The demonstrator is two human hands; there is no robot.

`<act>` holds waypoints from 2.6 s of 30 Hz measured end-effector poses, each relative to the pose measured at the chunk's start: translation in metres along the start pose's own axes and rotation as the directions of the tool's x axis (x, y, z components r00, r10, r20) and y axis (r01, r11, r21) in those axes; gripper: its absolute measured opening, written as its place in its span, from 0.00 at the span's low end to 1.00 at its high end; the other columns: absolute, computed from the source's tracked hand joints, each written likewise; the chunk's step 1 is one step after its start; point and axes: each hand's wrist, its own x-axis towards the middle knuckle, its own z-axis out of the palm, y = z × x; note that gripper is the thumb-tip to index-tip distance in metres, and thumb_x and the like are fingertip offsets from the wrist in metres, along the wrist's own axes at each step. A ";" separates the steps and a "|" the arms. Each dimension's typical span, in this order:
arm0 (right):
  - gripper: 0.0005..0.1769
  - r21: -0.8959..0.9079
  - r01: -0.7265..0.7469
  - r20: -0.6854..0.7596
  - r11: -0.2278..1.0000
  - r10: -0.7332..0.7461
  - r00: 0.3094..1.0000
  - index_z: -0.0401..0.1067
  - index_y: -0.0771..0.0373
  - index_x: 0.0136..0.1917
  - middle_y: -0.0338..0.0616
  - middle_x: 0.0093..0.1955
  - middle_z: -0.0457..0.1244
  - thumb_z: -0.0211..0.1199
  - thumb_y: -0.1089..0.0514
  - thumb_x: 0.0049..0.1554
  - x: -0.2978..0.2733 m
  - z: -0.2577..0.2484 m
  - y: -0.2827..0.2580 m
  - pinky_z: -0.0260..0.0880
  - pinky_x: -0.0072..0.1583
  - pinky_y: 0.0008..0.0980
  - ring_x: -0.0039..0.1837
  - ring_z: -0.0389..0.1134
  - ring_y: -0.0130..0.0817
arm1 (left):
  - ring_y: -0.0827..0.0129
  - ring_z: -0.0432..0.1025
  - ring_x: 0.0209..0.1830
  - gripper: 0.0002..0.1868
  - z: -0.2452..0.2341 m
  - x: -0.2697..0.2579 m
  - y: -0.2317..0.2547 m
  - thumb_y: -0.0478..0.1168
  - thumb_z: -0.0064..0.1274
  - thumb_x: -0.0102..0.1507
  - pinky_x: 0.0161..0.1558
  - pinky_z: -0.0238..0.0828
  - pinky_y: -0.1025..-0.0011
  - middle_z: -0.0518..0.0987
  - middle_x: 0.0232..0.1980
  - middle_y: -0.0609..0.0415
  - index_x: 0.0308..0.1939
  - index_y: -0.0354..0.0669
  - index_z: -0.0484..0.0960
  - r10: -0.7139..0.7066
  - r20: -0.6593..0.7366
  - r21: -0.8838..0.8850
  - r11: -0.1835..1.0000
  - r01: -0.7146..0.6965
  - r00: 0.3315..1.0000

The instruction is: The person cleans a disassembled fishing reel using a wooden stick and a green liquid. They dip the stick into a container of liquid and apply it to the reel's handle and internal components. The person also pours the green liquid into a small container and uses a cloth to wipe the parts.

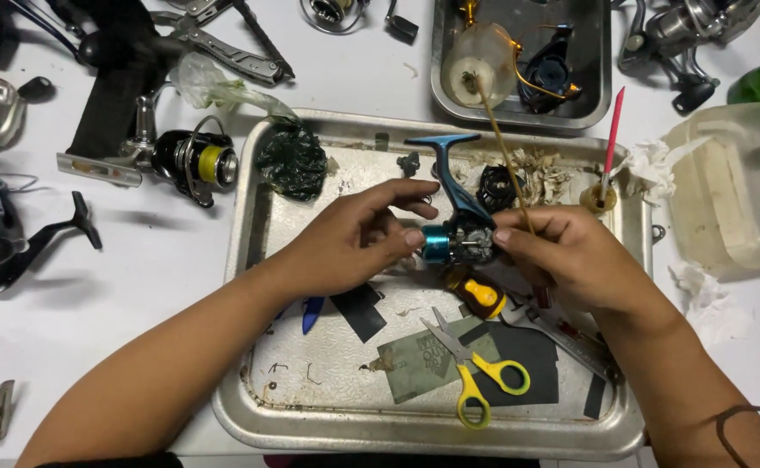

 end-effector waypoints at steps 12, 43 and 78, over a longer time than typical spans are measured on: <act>0.14 0.005 0.040 -0.122 0.999 -0.039 0.992 0.76 0.77 0.57 0.46 0.21 0.59 0.61 0.68 0.59 -0.001 -0.013 0.011 0.59 0.25 0.28 0.21 0.55 0.26 | 0.68 0.74 0.26 0.03 0.000 0.004 -0.005 0.37 0.62 0.63 0.32 0.72 0.71 0.82 0.31 0.56 0.40 0.46 0.88 0.375 -0.199 0.535 0.815 -0.220 0.905; 0.14 -0.016 0.089 -0.103 0.996 -0.090 0.991 0.77 0.76 0.57 0.43 0.19 0.57 0.60 0.68 0.59 0.000 -0.013 0.011 0.56 0.28 0.26 0.21 0.52 0.25 | 0.61 0.76 0.27 0.03 0.000 0.006 0.003 0.34 0.61 0.63 0.31 0.71 0.69 0.83 0.31 0.49 0.39 0.39 0.87 0.379 -0.237 0.435 0.865 -0.251 0.895; 0.12 -0.154 -0.063 0.100 0.986 0.079 0.992 0.79 0.63 0.56 0.30 0.24 0.52 0.60 0.57 0.63 0.008 0.024 -0.039 0.45 0.28 0.21 0.25 0.47 0.19 | 0.76 0.74 0.39 0.21 0.009 -0.018 0.058 0.45 0.65 0.59 0.40 0.72 0.77 0.81 0.53 0.63 0.54 0.52 0.76 -0.051 -0.103 0.423 0.902 0.090 0.993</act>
